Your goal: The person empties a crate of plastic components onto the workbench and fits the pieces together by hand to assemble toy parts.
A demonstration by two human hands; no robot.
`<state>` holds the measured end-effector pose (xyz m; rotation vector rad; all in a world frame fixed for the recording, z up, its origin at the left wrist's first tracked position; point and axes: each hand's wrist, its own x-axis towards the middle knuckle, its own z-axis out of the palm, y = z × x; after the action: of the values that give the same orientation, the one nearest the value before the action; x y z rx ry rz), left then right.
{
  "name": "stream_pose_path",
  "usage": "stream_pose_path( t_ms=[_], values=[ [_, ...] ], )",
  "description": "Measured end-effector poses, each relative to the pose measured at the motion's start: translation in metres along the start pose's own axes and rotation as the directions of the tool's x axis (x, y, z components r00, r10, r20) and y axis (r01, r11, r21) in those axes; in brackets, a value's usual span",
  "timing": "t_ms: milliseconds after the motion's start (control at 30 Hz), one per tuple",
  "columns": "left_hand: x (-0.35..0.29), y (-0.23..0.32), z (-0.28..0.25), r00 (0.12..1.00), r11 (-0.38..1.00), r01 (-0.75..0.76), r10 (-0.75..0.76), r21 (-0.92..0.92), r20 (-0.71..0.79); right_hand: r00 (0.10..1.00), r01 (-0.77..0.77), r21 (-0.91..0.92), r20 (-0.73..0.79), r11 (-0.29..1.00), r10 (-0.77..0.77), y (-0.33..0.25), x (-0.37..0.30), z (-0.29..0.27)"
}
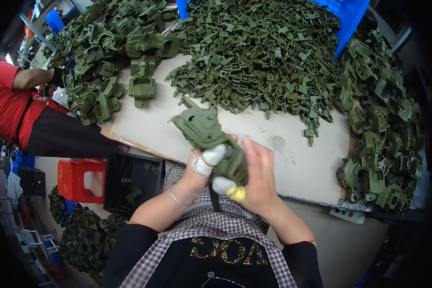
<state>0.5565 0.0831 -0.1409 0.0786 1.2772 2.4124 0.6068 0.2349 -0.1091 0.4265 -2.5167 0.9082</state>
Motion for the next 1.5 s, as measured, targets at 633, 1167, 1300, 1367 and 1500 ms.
stream_pose_path(
  t_ms=[633, 1167, 1300, 1367, 1500],
  values=[
    [0.059, 0.084, 0.041, 0.696, -0.078, -0.717, -0.029, 0.693, 0.717, 0.886, -0.445, 0.533, 0.377, 0.72, 0.268, 0.071, 0.009, -0.025],
    [0.104, 0.063, 0.026, 0.684, 0.323, -0.469, -0.456, 0.822, 0.57, 0.86, -0.484, 0.541, 0.439, 0.688, 0.26, 0.095, 0.014, -0.023],
    [0.086, 0.103, -0.001, 0.739, 0.328, -0.522, -0.287, 0.787, 0.61, 0.855, -0.485, 0.504, 0.447, 0.715, 0.265, 0.106, -0.003, -0.049],
    [0.071, 0.085, -0.032, 0.814, 0.335, -0.308, -0.391, 0.89, 0.429, 0.839, -0.522, 0.497, 0.443, 0.693, 0.315, 0.109, -0.002, -0.059],
    [0.048, 0.044, -0.047, 0.935, 0.681, -0.081, -0.202, 0.728, 0.292, 0.969, -0.248, 0.317, 0.069, 0.915, 0.238, 0.085, 0.008, -0.066]
  ],
)
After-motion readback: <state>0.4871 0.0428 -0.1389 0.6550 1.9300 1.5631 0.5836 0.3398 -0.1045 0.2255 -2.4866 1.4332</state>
